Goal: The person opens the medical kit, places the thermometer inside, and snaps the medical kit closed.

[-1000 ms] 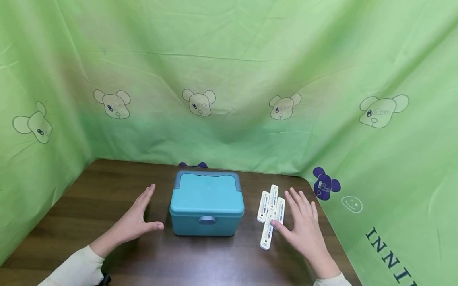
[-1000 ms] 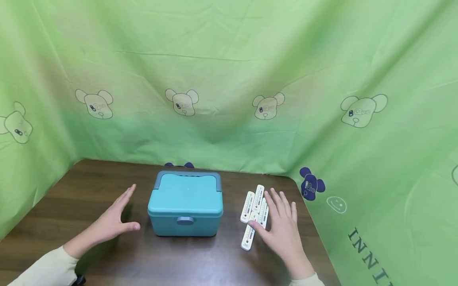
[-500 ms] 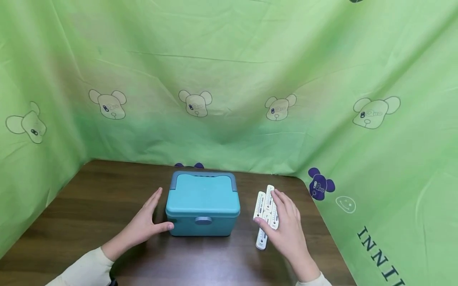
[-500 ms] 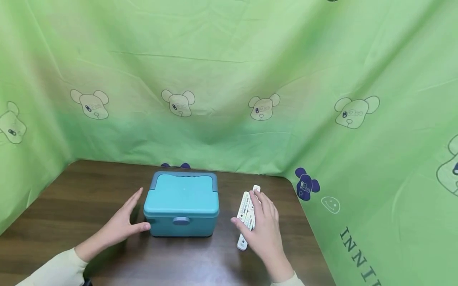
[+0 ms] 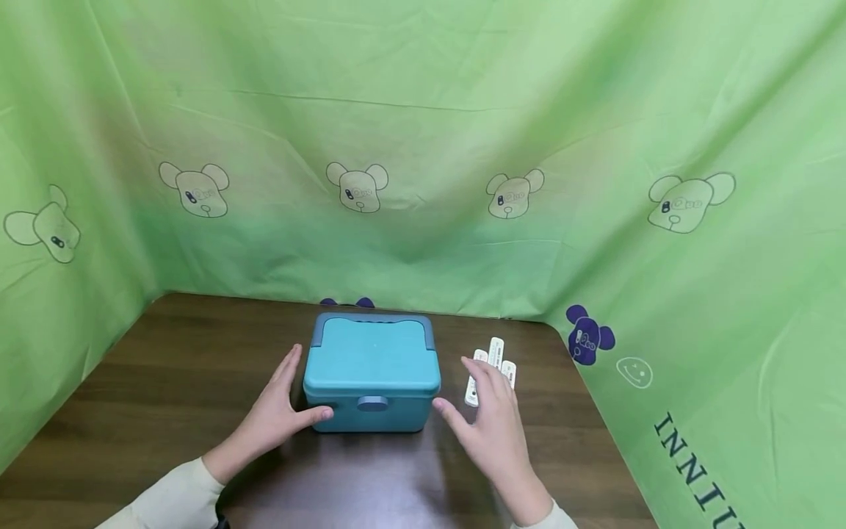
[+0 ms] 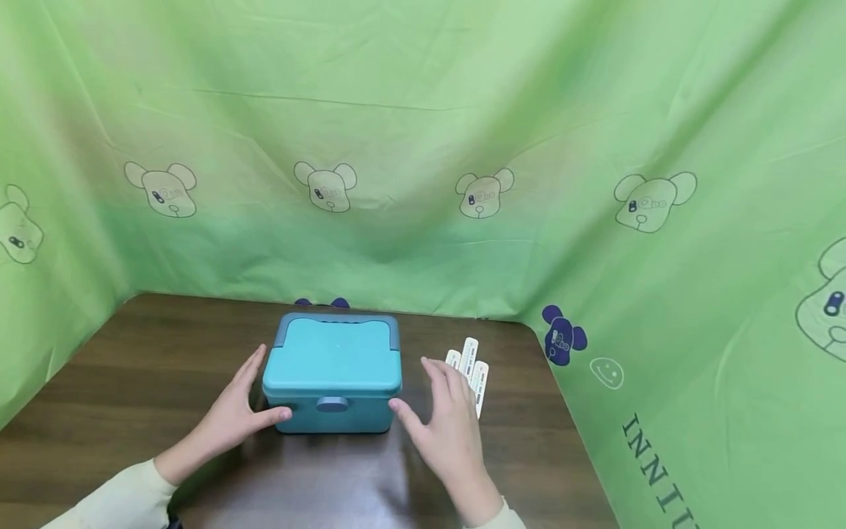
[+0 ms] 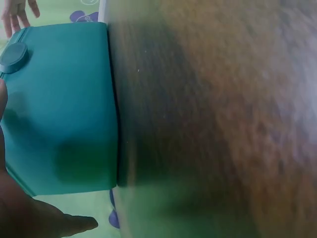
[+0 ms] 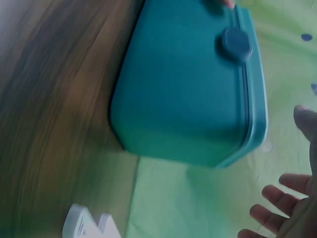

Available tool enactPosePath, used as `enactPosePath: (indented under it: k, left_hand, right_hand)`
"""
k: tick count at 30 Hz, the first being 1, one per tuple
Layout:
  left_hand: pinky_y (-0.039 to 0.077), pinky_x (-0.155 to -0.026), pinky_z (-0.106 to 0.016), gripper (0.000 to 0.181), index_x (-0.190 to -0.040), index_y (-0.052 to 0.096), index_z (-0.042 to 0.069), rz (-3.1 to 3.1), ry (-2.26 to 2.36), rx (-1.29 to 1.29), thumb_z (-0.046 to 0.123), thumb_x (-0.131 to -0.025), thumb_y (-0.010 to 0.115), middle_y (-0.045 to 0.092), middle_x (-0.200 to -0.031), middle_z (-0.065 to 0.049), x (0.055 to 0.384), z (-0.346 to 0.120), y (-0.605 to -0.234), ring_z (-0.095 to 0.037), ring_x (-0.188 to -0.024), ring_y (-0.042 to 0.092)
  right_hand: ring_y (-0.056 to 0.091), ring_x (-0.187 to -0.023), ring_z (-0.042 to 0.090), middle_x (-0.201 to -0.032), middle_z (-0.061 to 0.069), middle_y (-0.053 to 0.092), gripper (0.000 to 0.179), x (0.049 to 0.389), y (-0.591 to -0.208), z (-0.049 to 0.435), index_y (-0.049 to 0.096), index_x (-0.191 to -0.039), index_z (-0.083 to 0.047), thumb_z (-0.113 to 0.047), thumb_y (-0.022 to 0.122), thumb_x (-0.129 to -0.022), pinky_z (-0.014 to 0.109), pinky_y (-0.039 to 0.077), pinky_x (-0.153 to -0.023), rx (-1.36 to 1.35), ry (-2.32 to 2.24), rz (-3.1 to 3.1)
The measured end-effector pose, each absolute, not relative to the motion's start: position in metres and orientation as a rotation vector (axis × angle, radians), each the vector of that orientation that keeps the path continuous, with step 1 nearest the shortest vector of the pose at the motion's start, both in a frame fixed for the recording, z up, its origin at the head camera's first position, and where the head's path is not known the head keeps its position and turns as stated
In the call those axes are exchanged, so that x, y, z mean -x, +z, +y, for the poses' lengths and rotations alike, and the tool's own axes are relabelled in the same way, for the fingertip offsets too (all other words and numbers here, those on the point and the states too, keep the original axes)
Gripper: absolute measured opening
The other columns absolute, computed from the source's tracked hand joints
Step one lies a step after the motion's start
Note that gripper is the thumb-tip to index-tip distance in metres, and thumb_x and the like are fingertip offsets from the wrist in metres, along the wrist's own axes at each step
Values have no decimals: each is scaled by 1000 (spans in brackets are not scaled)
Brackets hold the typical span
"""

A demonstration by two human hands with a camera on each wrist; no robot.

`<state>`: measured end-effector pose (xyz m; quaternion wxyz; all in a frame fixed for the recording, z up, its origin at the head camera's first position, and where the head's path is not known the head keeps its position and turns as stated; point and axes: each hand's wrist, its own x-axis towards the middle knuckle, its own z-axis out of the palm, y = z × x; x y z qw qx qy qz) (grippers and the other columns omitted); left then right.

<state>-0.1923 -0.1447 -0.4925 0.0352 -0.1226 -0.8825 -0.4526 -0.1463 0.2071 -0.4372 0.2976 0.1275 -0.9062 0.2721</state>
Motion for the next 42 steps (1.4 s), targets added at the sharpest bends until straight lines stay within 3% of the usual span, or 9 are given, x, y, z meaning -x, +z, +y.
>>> enactPosePath:
  k: [7, 13, 25, 34, 42]
  left_hand:
    - [30, -115, -70, 129, -166, 11, 9, -2727, -1400, 305, 63, -75, 84, 16, -170, -19, 190, -137, -496, -44, -154, 21]
    - [31, -114, -70, 126, -166, 14, 11, -2697, -1433, 301, 62, -75, 85, 20, -169, -17, 188, -134, -497, -43, -153, 25]
    - [38, -110, -68, 117, -165, 20, 18, -2591, -1480, 328, 55, -76, 87, 31, -166, -13, 193, -129, -502, -39, -147, 38]
    - [46, -106, -61, 116, -165, 22, 20, -2562, -1527, 308, 53, -75, 88, 36, -163, -12, 197, -121, -501, -36, -139, 48]
    - [45, -108, -60, 116, -165, 19, 19, -2530, -1606, 301, 49, -77, 89, 35, -164, -13, 199, -113, -501, -36, -140, 47]
  right_hand:
    - [61, -117, 23, -127, 5, 65, 65, 136, -444, 177, 65, -134, -10, -40, 88, -81, 43, 49, -100, -273, 801, -2380]
    - [61, -107, 20, -120, 4, 63, 57, 127, -452, 156, 70, -125, -10, -31, 92, -77, 41, 53, -89, -226, 785, -2322]
    - [65, -103, 11, -105, -10, 71, 40, 115, -454, 117, 72, -115, -19, -33, 89, -81, 36, 58, -87, -134, 911, -2457]
    - [69, -92, 14, -103, -8, 74, 37, 124, -460, 105, 73, -113, -19, -36, 86, -83, 34, 58, -77, -44, 925, -2569]
    - [69, -89, 18, -103, -4, 73, 40, 129, -464, 101, 72, -114, -15, -34, 87, -82, 35, 57, -75, -33, 925, -2525]
